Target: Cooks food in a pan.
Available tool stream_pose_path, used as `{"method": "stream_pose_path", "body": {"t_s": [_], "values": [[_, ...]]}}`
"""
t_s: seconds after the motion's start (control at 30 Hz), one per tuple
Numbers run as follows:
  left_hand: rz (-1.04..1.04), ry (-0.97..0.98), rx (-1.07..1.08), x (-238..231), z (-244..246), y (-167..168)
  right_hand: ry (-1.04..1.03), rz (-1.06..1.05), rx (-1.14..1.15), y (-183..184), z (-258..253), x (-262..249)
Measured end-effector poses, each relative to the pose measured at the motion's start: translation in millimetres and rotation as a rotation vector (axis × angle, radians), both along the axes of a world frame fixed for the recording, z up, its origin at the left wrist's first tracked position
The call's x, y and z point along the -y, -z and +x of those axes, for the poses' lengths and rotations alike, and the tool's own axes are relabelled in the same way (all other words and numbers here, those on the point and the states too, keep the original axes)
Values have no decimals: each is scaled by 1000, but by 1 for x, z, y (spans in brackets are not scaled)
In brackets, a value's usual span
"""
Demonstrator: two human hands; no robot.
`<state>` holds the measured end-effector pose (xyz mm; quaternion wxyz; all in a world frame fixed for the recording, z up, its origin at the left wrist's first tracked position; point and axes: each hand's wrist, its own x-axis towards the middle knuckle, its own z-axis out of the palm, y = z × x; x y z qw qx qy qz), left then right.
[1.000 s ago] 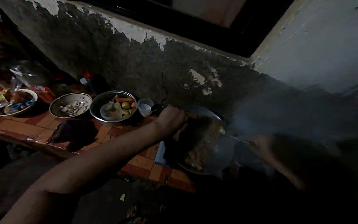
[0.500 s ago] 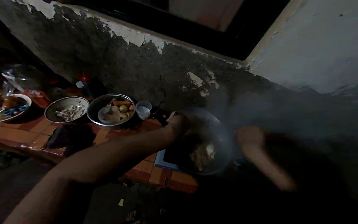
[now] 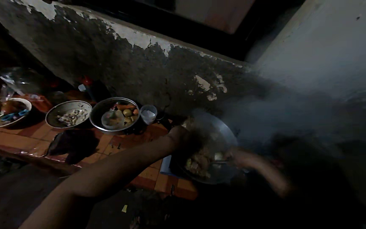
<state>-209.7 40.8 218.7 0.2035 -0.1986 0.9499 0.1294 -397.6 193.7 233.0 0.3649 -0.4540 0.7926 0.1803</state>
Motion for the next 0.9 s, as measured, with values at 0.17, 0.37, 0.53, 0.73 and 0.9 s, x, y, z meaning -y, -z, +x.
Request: {"method": "stream_pose_path", "body": {"t_s": [0.17,0.37,0.53,0.73,0.9], "values": [[-8,-21,6,0,8,-2,67,-189,41,20,-3,-28],[-36,-69,-23,-3,17,-5,85,-205,1,1,-3,-44],[-109,-47,-96,-4,22,-15,105,-219,-18,-22,-6,-46],[-133,-91,-137,-10,19,-31,86,-269,-58,-35,-18,-48],[-163,-48,-166,-14,11,-51,45,-312,-103,-63,-23,-52]]}}
